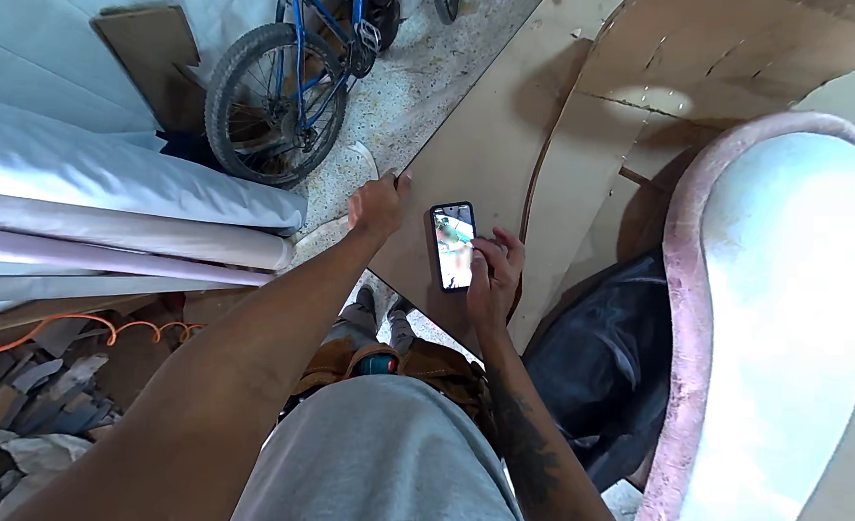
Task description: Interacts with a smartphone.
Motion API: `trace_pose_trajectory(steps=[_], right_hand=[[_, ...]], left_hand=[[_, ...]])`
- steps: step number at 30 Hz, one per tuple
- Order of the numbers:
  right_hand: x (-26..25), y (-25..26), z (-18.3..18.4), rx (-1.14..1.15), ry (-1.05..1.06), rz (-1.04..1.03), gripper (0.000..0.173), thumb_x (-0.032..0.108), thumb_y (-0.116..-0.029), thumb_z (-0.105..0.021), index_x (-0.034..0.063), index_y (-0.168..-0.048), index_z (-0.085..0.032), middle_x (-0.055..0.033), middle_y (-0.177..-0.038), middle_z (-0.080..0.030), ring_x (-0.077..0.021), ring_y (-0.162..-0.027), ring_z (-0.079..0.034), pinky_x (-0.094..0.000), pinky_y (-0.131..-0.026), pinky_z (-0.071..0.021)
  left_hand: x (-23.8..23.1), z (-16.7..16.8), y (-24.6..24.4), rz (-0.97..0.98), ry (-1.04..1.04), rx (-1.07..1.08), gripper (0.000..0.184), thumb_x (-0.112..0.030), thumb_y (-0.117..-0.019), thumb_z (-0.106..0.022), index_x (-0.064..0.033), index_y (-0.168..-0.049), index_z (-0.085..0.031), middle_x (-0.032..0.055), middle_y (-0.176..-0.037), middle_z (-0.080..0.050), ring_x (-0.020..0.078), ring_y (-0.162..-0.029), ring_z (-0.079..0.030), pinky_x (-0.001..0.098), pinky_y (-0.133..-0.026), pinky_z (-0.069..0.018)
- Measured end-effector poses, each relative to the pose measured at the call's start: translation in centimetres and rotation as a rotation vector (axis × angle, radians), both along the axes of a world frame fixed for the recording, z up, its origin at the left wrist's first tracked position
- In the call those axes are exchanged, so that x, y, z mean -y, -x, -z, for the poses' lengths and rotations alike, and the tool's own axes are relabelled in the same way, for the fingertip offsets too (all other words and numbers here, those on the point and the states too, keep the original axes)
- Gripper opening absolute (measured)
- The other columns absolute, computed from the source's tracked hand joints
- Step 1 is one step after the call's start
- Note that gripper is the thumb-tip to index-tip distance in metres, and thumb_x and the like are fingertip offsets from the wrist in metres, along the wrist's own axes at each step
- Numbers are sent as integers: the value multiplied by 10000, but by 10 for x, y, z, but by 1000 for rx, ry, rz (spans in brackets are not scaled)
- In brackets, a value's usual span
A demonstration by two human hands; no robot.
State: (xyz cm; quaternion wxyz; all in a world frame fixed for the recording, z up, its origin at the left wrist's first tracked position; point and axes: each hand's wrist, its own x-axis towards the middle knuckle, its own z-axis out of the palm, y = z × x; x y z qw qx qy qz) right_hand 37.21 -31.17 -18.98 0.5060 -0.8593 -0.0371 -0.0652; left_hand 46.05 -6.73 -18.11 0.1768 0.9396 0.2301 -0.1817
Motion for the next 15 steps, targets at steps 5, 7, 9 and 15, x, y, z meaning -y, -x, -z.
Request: trace_pose_trajectory(steps=[5, 7, 9, 15], right_hand=[[-23, -51, -18, -51, 226, -232, 300, 480, -984, -598, 357, -1216, -743, -29, -1652, -319, -277, -1549, -223, -566, -1203, -323], [-29, -66, -17, -79, 333, -275, 319, 551, -967, -583, 416, -1212, -738, 18, -1680, -274, -285, -1576, -128, -610, -1204, -264], [-28, -70, -16, -82, 386, -311, 315, 564, -976, -564, 432, -1203, -738, 33, -1677, -281, -293, -1574, -118, -625, -1172, -267], [0, -36, -12, -58, 222, -360, 265, 435, -1016, -574, 333, -1145, -782, -15, -1647, -354, -303, -1580, -132, -567, -1253, -246]], left_hand=[[0, -2, 2, 2, 14, 7, 753, -688, -1032, -146, -152, -1023, -674, 138, -917, -719, 356, -927, -717, 615, -716, -539], [0, -4, 2, 2, 21, 9, 744, -680, -1036, -155, -149, -1032, -676, 143, -925, -721, 360, -937, -716, 616, -720, -538], [0, -4, 0, -2, 22, 7, 741, -682, -1036, -162, -149, -1037, -678, 140, -925, -722, 357, -936, -718, 614, -727, -541], [-3, 3, 0, 0, 17, 3, 725, -693, -1029, -165, -165, -960, -657, 118, -887, -709, 337, -898, -716, 592, -693, -541]])
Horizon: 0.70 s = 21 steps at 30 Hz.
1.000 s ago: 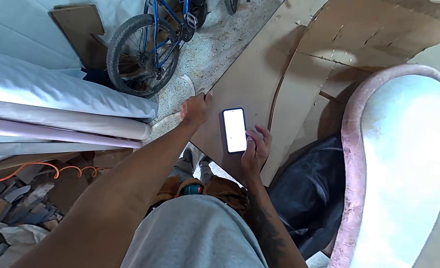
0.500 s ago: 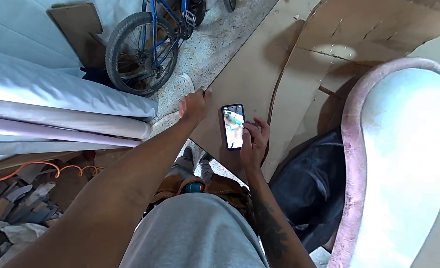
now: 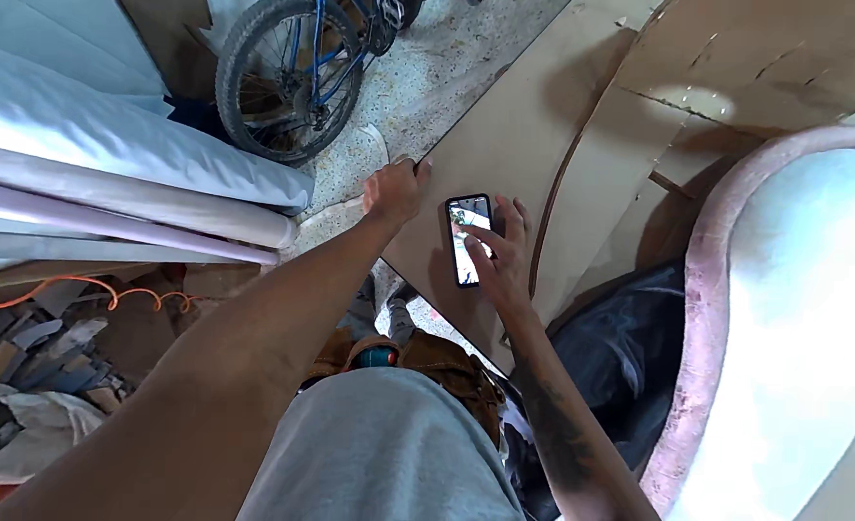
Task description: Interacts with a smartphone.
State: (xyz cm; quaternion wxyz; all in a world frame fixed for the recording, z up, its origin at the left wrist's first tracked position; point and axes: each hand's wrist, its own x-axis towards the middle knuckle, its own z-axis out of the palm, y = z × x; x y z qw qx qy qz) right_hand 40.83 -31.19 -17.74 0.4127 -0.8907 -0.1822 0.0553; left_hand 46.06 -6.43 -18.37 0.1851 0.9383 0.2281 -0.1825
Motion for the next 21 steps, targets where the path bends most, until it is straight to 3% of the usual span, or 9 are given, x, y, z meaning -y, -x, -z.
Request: trace_pose_trajectory(steps=[5, 9, 15, 21], right_hand=[[25, 33, 12, 55, -234, 160, 248, 284, -1035, -565, 200, -1104, -788, -90, -1588, -429, -299, -1478, -382, -492, -1163, -442], [25, 40, 16, 89, -282, 208, 254, 254, -1034, -555, 161, -1072, -788, -123, -1574, -440, -319, -1472, -396, -496, -1165, -446], [23, 39, 19, 119, -273, 207, 248, 268, -1030, -563, 178, -1065, -792, -106, -1564, -454, -309, -1469, -394, -490, -1149, -454], [21, 38, 22, 109, -247, 248, 242, 248, -1032, -568, 176, -1067, -796, -97, -1578, -435, -266, -1398, -474, -443, -1101, -493]], left_hand=[[0, 0, -1, 12, 7, -9, 742, -701, -1025, -152, -160, -978, -658, 122, -895, -711, 344, -907, -718, 597, -700, -545], [0, -2, -1, 20, 7, -16, 735, -681, -1035, -157, -142, -977, -653, 139, -900, -708, 360, -914, -714, 606, -706, -541], [1, -3, -1, 20, -12, -23, 747, -682, -1036, -146, -134, -981, -650, 143, -909, -707, 359, -926, -712, 595, -707, -537], [2, -3, -1, 15, -17, -17, 758, -689, -1032, -144, -147, -1024, -675, 134, -940, -723, 351, -946, -719, 603, -727, -545]])
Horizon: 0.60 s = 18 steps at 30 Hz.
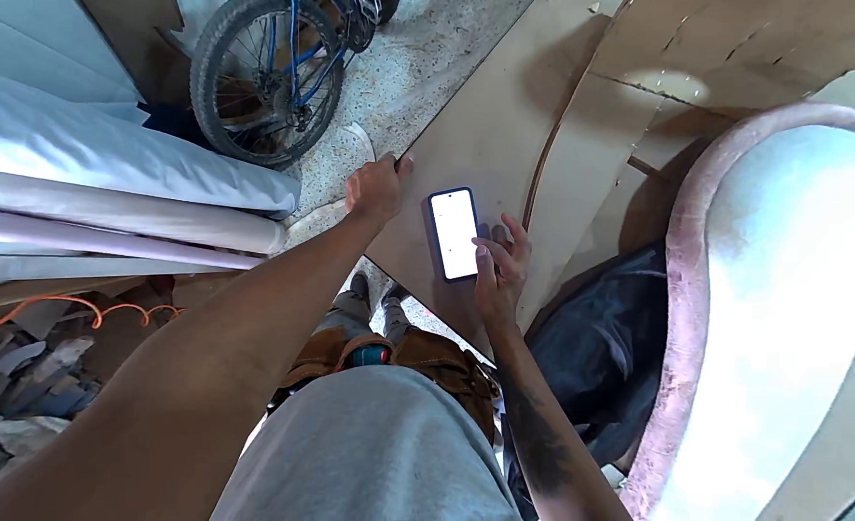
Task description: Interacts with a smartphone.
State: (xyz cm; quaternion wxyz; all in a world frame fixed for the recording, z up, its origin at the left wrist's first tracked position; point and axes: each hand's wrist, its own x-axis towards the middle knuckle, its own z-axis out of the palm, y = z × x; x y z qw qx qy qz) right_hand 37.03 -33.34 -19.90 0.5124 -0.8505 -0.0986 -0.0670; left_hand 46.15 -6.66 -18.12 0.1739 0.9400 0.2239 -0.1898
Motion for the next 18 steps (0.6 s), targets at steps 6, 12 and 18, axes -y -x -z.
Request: trace_pose_trajectory(steps=[6, 12, 18], right_hand=[[2, -1, -6, -45, -31, 33, 261, 248, -1047, -552, 155, -1075, -794, -102, -1587, -417, -256, -1401, -470, -419, -1108, -488], [2, -1, -3, -24, 18, 12, 250, 248, -1040, -563, 160, -1066, -796, -104, -1584, -421, -248, -1364, -499, -412, -1078, -503], [1, -1, -6, -22, 17, 31, 261, 260, -1047, -552, 165, -1079, -794, -106, -1578, -431, -255, -1400, -471, -426, -1104, -488]], left_hand=[[0, -1, 0, -6, 6, -2, 754, -688, -1032, -142, -145, -1004, -664, 137, -916, -713, 350, -929, -716, 599, -713, -538], [0, 1, 0, 2, 7, 9, 737, -674, -1037, -155, -138, -988, -658, 139, -907, -711, 355, -923, -715, 598, -708, -534], [0, -4, 1, -8, 22, -3, 709, -661, -1042, -186, -143, -1029, -670, 145, -956, -722, 366, -958, -714, 618, -736, -536]])
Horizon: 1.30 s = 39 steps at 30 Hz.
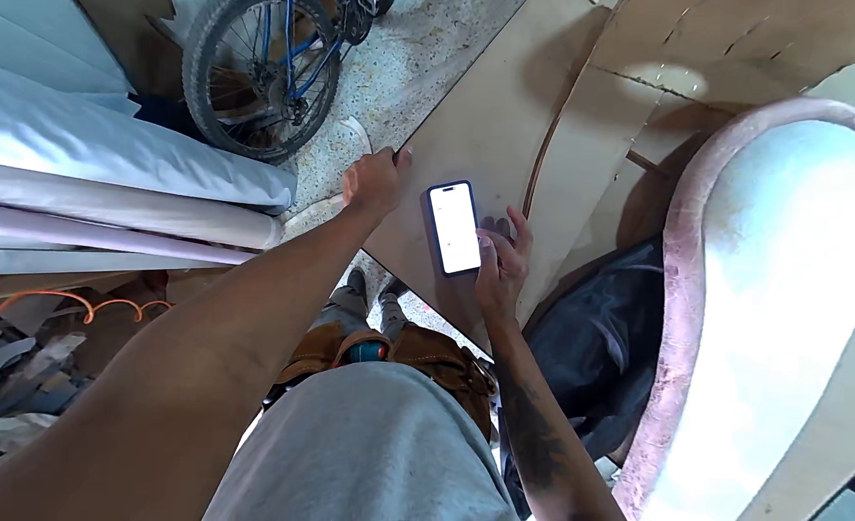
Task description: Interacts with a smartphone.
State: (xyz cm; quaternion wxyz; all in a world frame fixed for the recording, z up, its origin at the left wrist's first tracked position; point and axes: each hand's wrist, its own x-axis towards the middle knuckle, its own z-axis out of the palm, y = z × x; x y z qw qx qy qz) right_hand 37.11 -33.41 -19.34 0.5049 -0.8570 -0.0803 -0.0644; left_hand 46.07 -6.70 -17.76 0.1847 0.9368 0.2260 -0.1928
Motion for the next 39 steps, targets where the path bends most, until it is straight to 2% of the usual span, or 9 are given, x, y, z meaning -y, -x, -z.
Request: trace_pose_trajectory(steps=[3, 8, 12, 16, 21, 26, 28, 34, 39], right_hand=[[2, 0, -1, 23, -80, 1, 272, 234, -1049, -539, 131, -1060, -791, -139, -1568, -438, -293, -1420, -453, -448, -1129, -472], [1, 5, 2, 35, -24, -53, 266, 268, -1039, -552, 161, -1063, -795, -129, -1581, -415, -274, -1348, -513, -433, -1060, -520], [-6, 12, -2, 30, 50, -156, 250, 290, -1021, -566, 229, -1073, -802, -132, -1630, -365, -350, -1551, -229, -549, -1237, -319], [-10, 15, -2, 15, 105, -178, 259, 310, -1025, -559, 268, -1109, -800, -132, -1656, -322, -353, -1574, -150, -566, -1263, -256], [-10, 13, 0, 24, 126, -160, 271, 330, -1030, -548, 280, -1121, -798, -124, -1655, -328, -342, -1573, -163, -563, -1263, -257], [-11, 13, -1, 24, 24, -75, 254, 261, -1029, -559, 194, -1085, -798, -128, -1644, -339, -320, -1528, -301, -518, -1220, -371], [-11, 13, 1, 43, 53, -92, 248, 278, -1033, -564, 218, -1098, -796, -121, -1638, -351, -319, -1527, -300, -523, -1215, -371], [-11, 13, 4, 43, 116, -101, 252, 286, -1032, -558, 235, -1094, -797, -102, -1631, -371, -304, -1551, -245, -523, -1244, -319], [-6, 15, -2, 22, -47, -49, 270, 260, -1041, -544, 172, -1091, -795, -123, -1618, -386, -321, -1473, -398, -503, -1179, -431]], left_hand=[[-1, 2, 0, -2, 0, 6, 728, -678, -1036, -175, -141, -1009, -666, 145, -940, -719, 361, -946, -714, 607, -729, -536], [0, 3, 0, -1, 0, 10, 729, -678, -1035, -169, -143, -995, -662, 137, -925, -716, 352, -941, -714, 604, -723, -535], [-2, 3, 0, -9, 3, 15, 735, -696, -1028, -174, -142, -968, -654, 131, -901, -708, 344, -914, -712, 596, -708, -533], [-1, 4, 0, -4, -1, 19, 726, -686, -1032, -177, -142, -968, -653, 130, -900, -706, 344, -913, -712, 587, -705, -535], [-1, 3, 0, -4, 4, 20, 722, -683, -1033, -178, -143, -954, -649, 122, -901, -705, 333, -909, -713, 582, -697, -536], [-1, 1, 0, -9, 13, 8, 728, -692, -1030, -178, -148, -982, -660, 125, -939, -714, 343, -939, -711, 597, -721, -535], [-1, -1, 0, -7, 19, 5, 741, -690, -1031, -175, -144, -1014, -675, 137, -974, -722, 357, -970, -712, 616, -745, -539], [-1, -1, 1, 1, 10, 8, 735, -686, -1032, -171, -143, -994, -665, 133, -940, -718, 349, -949, -715, 595, -728, -543], [-2, -1, 0, 1, 11, -3, 735, -686, -1032, -171, -149, -1006, -672, 128, -949, -722, 340, -955, -716, 598, -733, -542]])
